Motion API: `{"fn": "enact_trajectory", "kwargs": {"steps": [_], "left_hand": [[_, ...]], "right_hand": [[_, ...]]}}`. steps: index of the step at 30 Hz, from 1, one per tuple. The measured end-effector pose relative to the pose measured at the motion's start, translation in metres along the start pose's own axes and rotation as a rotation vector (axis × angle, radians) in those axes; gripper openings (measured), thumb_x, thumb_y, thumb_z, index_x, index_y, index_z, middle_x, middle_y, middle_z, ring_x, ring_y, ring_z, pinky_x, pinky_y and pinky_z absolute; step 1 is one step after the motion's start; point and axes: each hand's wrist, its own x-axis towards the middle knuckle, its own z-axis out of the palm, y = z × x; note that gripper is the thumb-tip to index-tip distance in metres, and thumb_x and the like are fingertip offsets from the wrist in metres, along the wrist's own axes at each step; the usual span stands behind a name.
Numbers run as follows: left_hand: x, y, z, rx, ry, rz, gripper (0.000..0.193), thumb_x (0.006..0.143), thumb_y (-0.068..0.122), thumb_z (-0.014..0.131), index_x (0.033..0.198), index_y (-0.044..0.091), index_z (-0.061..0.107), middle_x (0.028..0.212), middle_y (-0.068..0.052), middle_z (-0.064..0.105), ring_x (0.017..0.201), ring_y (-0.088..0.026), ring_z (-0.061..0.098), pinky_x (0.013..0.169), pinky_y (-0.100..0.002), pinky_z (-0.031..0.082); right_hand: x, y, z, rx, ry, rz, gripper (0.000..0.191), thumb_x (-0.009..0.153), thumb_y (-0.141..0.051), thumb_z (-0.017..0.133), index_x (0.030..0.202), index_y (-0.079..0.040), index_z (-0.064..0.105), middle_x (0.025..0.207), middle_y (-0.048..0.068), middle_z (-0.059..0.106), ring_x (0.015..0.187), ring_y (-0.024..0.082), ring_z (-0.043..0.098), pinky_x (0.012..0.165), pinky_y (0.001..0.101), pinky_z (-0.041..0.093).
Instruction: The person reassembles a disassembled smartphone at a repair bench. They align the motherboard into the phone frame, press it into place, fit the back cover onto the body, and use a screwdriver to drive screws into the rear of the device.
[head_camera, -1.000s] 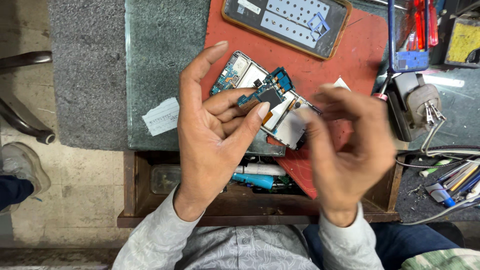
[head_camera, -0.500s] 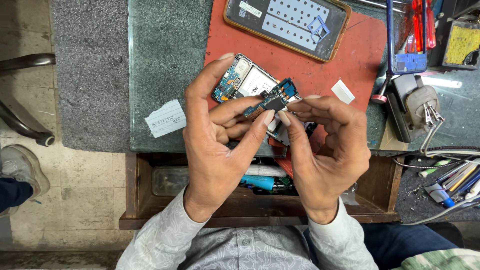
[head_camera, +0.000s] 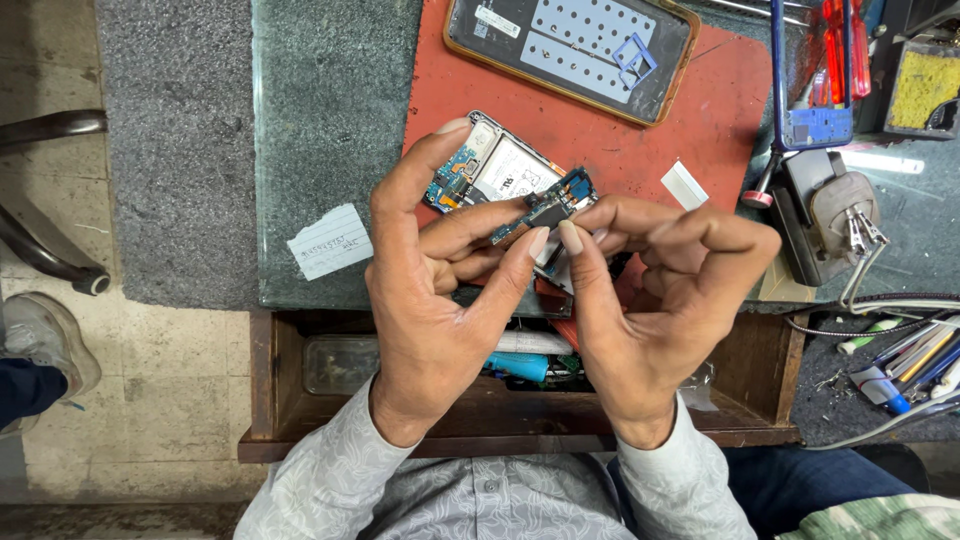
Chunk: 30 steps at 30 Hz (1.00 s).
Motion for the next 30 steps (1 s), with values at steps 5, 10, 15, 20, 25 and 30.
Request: {"fn": "enact_trajectory", "kwargs": {"steps": [5, 10, 15, 20, 25, 30], "left_hand": [[0.005, 0.005, 0.003, 0.057, 0.056, -0.014, 0.069, 0.097, -0.012, 0.063, 0.150, 0.002, 0.021, 0.145, -0.022, 0.048, 0.117, -0.025, 0.071, 0.096, -0.034, 0.067], [0.005, 0.007, -0.001, -0.119, 0.051, -0.086, 0.073, 0.106, -0.013, 0.063, 0.158, 0.007, 0.017, 0.131, -0.022, 0.064, 0.117, -0.022, 0.073, 0.101, -0.031, 0.065], [0.007, 0.005, -0.005, -0.204, 0.062, -0.174, 0.076, 0.104, -0.014, 0.063, 0.162, 0.007, 0.018, 0.126, -0.022, 0.069, 0.113, -0.020, 0.073, 0.101, -0.032, 0.064], [0.008, 0.005, -0.007, -0.199, 0.052, -0.200, 0.067, 0.104, -0.012, 0.063, 0.159, 0.004, 0.028, 0.132, -0.020, 0.068, 0.115, -0.018, 0.072, 0.097, -0.029, 0.061], [0.011, 0.003, -0.011, -0.125, 0.053, -0.216, 0.054, 0.105, -0.006, 0.062, 0.154, 0.000, 0.040, 0.125, -0.020, 0.072, 0.104, -0.015, 0.072, 0.078, -0.023, 0.056], [0.014, 0.000, -0.013, -0.141, 0.023, -0.185, 0.047, 0.107, -0.004, 0.060, 0.151, -0.006, 0.045, 0.130, -0.021, 0.070, 0.112, -0.015, 0.072, 0.095, -0.025, 0.061]], "right_hand": [[-0.002, 0.001, 0.006, 0.094, -0.026, -0.003, 0.056, 0.102, 0.014, 0.073, 0.113, -0.011, 0.025, 0.111, 0.019, 0.065, 0.094, 0.013, 0.066, 0.076, 0.0173, 0.048], [-0.006, -0.003, -0.001, 0.069, 0.051, 0.094, 0.051, 0.097, 0.013, 0.070, 0.112, -0.011, 0.028, 0.110, 0.019, 0.066, 0.084, 0.011, 0.061, 0.068, 0.0179, 0.047], [-0.006, -0.009, -0.032, -0.007, 0.107, 0.040, 0.034, 0.113, 0.011, 0.067, 0.120, -0.006, 0.038, 0.110, 0.011, 0.061, 0.091, 0.007, 0.058, 0.080, 0.0183, 0.048], [0.007, -0.017, -0.059, -0.557, 0.112, 0.141, 0.009, 0.107, 0.001, 0.067, 0.115, 0.003, 0.062, 0.100, 0.010, 0.062, 0.083, 0.013, 0.052, 0.074, 0.0229, 0.041], [0.025, -0.021, -0.058, -0.671, -0.079, -0.063, 0.021, 0.102, 0.004, 0.071, 0.122, -0.002, 0.065, 0.129, 0.013, 0.057, 0.116, 0.023, 0.060, 0.095, 0.0309, 0.055], [0.034, -0.016, -0.048, -0.940, -0.123, -0.191, 0.025, 0.095, 0.004, 0.081, 0.113, 0.001, 0.064, 0.119, 0.016, 0.061, 0.108, 0.035, 0.057, 0.096, 0.0430, 0.045]]}}
